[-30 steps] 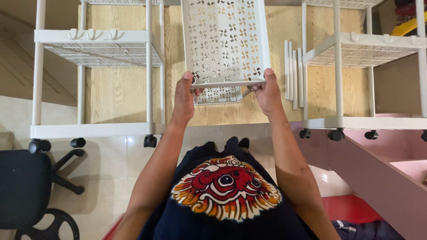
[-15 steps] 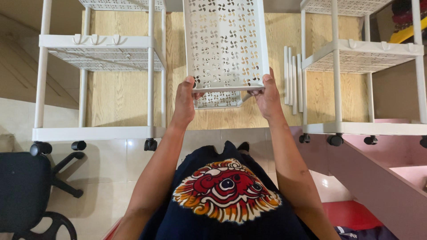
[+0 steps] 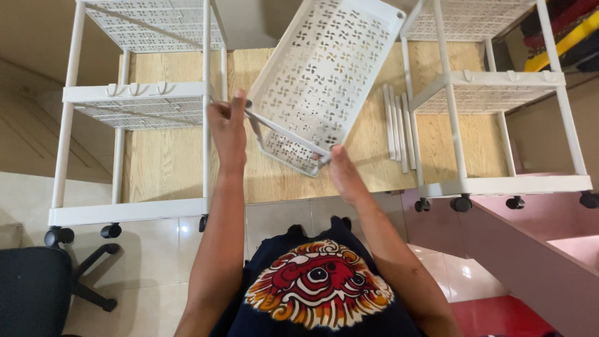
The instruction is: The person assembles white plastic rolling storage carts on a wooden table. They press caster wheels onto the cart frame, insert white plastic tubes into the perforated shelf trays, and fit the shelves onto the frames, finishing with several completed carts standing on the table.
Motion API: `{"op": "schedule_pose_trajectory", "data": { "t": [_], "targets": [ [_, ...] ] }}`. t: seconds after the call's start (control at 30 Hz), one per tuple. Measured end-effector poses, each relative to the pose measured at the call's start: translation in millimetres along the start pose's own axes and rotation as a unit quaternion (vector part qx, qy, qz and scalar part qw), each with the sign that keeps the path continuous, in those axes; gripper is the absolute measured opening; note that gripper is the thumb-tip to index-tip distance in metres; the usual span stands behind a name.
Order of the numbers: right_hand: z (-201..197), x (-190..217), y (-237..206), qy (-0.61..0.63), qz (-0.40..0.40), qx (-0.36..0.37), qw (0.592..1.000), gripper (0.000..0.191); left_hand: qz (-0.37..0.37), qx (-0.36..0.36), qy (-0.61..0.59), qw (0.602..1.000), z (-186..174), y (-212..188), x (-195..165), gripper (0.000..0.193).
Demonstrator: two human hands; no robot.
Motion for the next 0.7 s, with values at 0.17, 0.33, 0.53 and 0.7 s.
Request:
{"op": "schedule_pose_trajectory", "data": {
  "t": [0.17, 0.33, 0.53, 0.7],
  "targets": [
    [37.7, 43.7, -17.0, -0.179, 0.058, 0.052, 0.981, 0.104, 0.228, 0.031, 0.204, 0.952, 20.7, -58.4, -69.0, 0.051],
    [-16.6, 69.2, -29.7, -0.360, 0.210, 0.078, 0.906, 0.060, 0.331, 0.116, 0.268, 0.898, 33.1, -122.6, -99.9, 0.057],
    [-146.3, 63.4, 17.1, -0.254, -0.057, -0.328, 0.908, 0.073, 0.227, 0.195, 0.211, 0.930, 17.6, -109.7, -87.7, 0.036],
    [-179.2, 34.0, 93.2, -0.113, -0.181, -0.254, 0.943, 0.062, 0.320, 0.194, 0.253, 0.892, 8.3, -95.4, -82.0, 0.034]
  ]
}}
Point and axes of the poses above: each hand's wrist, its own y-axis towards the middle knuckle, its own z-axis out of the palm, x = y × z, the point moved 2 cm from there along y, towards the middle knuckle, and after that the axes turned 8 degrees about z, right-handed, at the moved point
